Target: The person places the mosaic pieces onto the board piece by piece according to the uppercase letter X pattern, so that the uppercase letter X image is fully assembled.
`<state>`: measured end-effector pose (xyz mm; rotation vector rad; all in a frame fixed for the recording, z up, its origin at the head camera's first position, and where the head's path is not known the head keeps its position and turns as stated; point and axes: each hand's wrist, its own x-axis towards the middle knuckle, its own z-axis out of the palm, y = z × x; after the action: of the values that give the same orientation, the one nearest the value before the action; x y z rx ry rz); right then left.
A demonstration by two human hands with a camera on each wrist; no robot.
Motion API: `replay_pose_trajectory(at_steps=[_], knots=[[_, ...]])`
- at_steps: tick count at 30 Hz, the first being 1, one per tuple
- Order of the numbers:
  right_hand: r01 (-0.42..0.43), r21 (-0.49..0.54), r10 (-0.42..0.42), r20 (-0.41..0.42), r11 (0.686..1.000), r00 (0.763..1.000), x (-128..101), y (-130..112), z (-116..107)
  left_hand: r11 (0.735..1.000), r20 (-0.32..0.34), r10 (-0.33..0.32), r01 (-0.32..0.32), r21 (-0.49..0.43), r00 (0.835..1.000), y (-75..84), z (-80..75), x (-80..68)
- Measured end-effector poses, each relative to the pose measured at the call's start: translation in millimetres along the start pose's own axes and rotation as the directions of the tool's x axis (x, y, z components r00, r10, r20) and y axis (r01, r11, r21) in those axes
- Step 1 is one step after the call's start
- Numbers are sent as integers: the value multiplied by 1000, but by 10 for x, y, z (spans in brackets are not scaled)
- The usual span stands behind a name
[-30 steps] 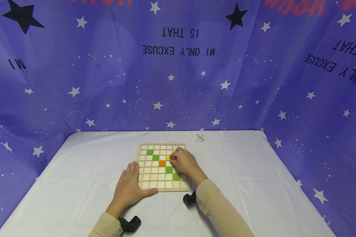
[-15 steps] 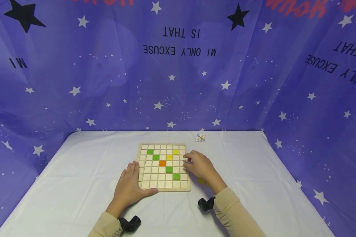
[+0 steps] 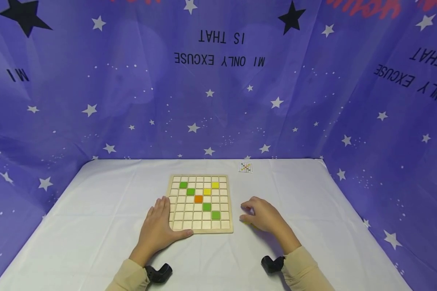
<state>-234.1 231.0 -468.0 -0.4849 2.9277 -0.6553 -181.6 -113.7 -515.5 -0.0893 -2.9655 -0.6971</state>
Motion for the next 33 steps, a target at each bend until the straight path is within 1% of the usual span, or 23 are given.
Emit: replay_pose_trajectory(at_steps=[4,8,10,13,17,19,21,27,33], knots=[[20,-27,-20,-5,999,1000,-110,56,3,1000,-12,2,-2,-3,1000,-5,5,3],[24,-55,-25,-6,998,1000,-164,62,15,1000,-3,-4,4,-1,1000,-13,1,1],[39,-68,-40,-13,997,999,-176,59,22,1000,4,-8,8,2,1000,-14,-8,-2],[91,-115,-96,-32,989,995,-184,57,30,1000,-2,-6,6,-2,1000,-14,-16,-5],[165,-220,-181,-52,961,982,-177,45,36,1000,-6,-3,3,0,1000,-14,-15,-2],[182,-250,-203,-61,951,977,-161,25,40,1000,-7,-4,4,2,1000,-11,-15,-1],[187,-247,-210,-72,951,975,-140,-8,47,1000,-13,-1,1,-2,1000,-7,-14,0],[195,-189,-218,-105,962,970,-36,-157,85,1000,-17,2,-2,-11,1000,7,-11,1],[219,-150,-234,-92,964,968,113,-348,187,1000,-2,-5,5,-14,1000,9,5,2]])
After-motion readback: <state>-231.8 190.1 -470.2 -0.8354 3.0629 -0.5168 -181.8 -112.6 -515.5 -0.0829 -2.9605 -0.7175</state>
